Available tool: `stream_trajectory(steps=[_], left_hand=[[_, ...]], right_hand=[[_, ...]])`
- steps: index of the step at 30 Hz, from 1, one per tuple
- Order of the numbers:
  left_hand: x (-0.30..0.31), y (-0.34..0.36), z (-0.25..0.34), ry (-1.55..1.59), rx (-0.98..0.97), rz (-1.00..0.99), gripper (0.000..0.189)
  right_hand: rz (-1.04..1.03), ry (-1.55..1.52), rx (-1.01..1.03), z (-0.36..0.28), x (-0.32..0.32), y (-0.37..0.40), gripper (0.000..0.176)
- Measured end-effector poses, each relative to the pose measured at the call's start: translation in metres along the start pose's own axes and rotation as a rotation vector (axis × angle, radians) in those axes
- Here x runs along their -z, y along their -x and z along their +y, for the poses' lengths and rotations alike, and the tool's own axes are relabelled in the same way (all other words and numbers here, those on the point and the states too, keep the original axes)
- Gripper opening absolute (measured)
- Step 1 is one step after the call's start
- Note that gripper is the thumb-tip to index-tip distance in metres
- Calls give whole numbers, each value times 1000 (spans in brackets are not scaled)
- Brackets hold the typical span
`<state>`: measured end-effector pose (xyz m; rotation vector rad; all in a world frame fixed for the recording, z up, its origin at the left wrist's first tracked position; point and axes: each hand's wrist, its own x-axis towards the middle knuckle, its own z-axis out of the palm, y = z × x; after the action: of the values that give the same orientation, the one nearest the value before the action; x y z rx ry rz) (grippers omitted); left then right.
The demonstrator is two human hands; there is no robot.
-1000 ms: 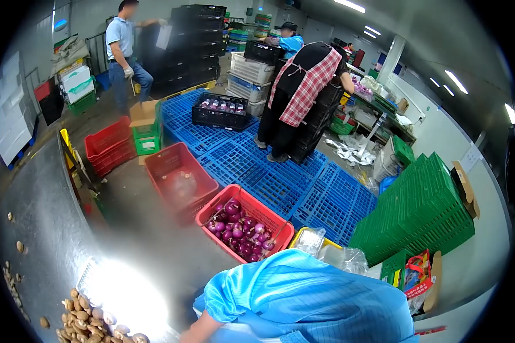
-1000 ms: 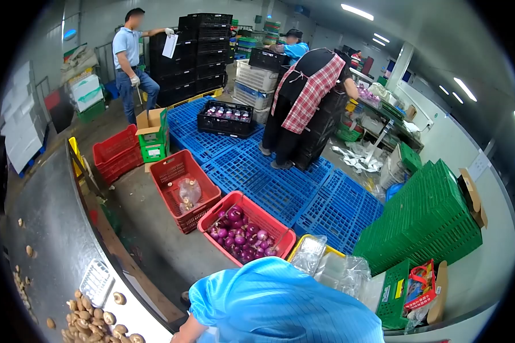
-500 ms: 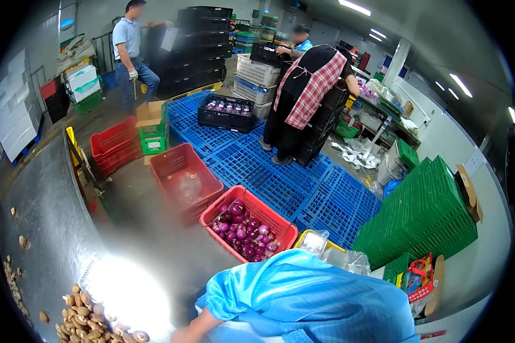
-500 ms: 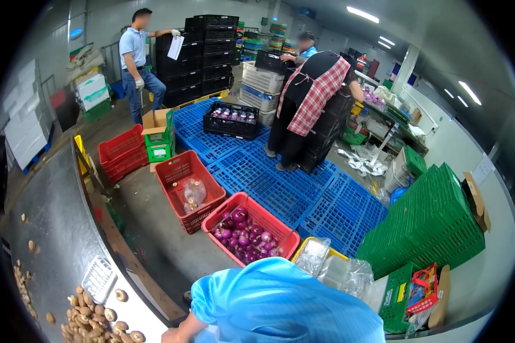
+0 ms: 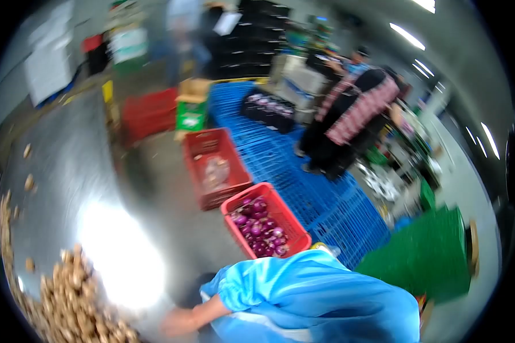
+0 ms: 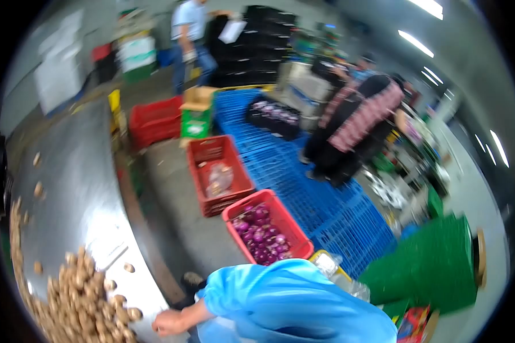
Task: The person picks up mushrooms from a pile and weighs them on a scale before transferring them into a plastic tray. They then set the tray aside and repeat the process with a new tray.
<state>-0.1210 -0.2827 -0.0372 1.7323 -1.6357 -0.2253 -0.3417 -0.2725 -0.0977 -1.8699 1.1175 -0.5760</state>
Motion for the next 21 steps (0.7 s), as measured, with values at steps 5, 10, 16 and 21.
stream_trajectory(steps=[5,10,16,21], left_hand=[[-19,2,-43,-349,86,-99,51],[-29,13,-38,-350,123,-46,60],[-25,8,-29,-249,118,22,57],[-26,0,-7,-199,114,-14,51]], right_hand=[[-101,105,-74,-4,57,-10,19],[137,145,-167,12,116,-49,19],[369,584,124,47,212,-149,64],[-52,800,-28,96,234,-206,110]])
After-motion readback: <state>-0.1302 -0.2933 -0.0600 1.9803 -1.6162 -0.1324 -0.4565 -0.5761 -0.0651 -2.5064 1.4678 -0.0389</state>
